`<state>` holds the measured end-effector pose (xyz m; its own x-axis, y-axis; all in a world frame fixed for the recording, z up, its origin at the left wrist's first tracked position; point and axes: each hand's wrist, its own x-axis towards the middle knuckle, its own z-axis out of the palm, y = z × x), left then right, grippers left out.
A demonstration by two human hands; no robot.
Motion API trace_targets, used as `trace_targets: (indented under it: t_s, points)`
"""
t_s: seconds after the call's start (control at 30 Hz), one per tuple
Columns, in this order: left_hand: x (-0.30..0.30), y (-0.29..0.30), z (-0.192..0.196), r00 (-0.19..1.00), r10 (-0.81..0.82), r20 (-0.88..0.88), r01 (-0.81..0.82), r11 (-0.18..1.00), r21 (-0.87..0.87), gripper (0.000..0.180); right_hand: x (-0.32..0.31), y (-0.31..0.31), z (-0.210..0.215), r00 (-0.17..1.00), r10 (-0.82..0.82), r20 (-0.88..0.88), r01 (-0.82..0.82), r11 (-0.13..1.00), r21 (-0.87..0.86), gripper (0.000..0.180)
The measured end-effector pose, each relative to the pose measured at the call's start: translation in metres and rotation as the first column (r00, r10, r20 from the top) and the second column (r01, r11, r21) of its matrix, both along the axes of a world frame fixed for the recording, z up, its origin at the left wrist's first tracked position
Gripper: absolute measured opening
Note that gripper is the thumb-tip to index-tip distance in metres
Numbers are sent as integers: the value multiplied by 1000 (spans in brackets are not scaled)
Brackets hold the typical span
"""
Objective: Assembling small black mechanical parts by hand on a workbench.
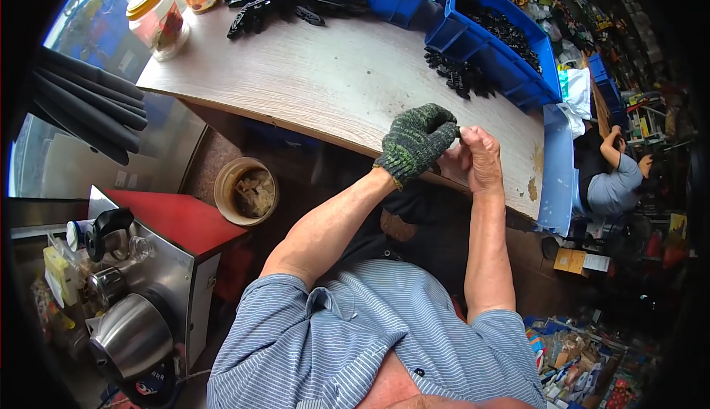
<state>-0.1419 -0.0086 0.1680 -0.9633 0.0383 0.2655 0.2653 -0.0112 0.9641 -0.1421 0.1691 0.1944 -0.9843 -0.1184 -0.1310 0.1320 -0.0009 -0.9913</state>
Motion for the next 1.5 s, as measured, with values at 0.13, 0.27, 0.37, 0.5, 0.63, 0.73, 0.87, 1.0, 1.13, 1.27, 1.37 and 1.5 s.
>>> trace_targets:
  t_s: [0.13, 0.27, 0.37, 0.5, 0.63, 0.73, 0.87, 1.0, 1.13, 1.27, 1.37, 1.5]
  points:
    - [3, 1, -5, 996, -58, 66, 58, 998, 1, 24, 6, -10, -6, 990, -74, -116, 72, 997, -25, 28]
    - [3, -2, 3, 991, -101, 88, 102, 995, -6, 25, 5, -8, -12, 985, -99, -143, 91, 994, -62, 28]
    - [5, -6, 6, 990, -113, 88, 119, 991, -63, 26, 7, -5, -10, 990, -42, -138, 32, 997, -70, 28]
    - [-4, -32, -1, 945, 114, -306, -192, 952, -237, 28, 12, -3, -18, 978, -149, -145, 117, 971, -206, 32]
    - [-68, -149, 20, 485, 458, -745, -834, 498, -237, 40, 13, -9, -13, 962, -203, -185, 159, 960, -231, 35]
    - [-106, -233, 21, 386, 487, -783, -918, 117, -379, 45, 12, -10, -13, 965, -203, -166, 165, 961, -221, 36]
    - [-125, -293, -4, 658, 545, -519, -729, 292, -619, 41, 11, -14, -15, 965, -196, -176, 155, 962, -224, 37]
    - [-126, -286, -13, 704, 426, -569, -709, 375, -597, 35, 11, -10, -14, 962, -222, -160, 187, 960, -209, 36]
    - [-114, -258, -7, 748, 287, -598, -661, 243, -710, 28, 10, -11, -15, 954, -243, -175, 210, 960, -187, 36]
    - [-92, -238, 7, 652, 19, -758, -745, 202, -636, 25, 9, -14, -14, 950, -263, -170, 229, 953, -198, 36]
    - [-84, -222, 6, 731, -65, -680, -657, 206, -726, 31, 7, -8, -14, 946, -287, -153, 246, 939, -238, 34]
    - [-77, -204, -2, 780, -82, -621, -572, 309, -760, 28, 5, 3, -11, 935, -355, -16, 333, 891, -308, 24]
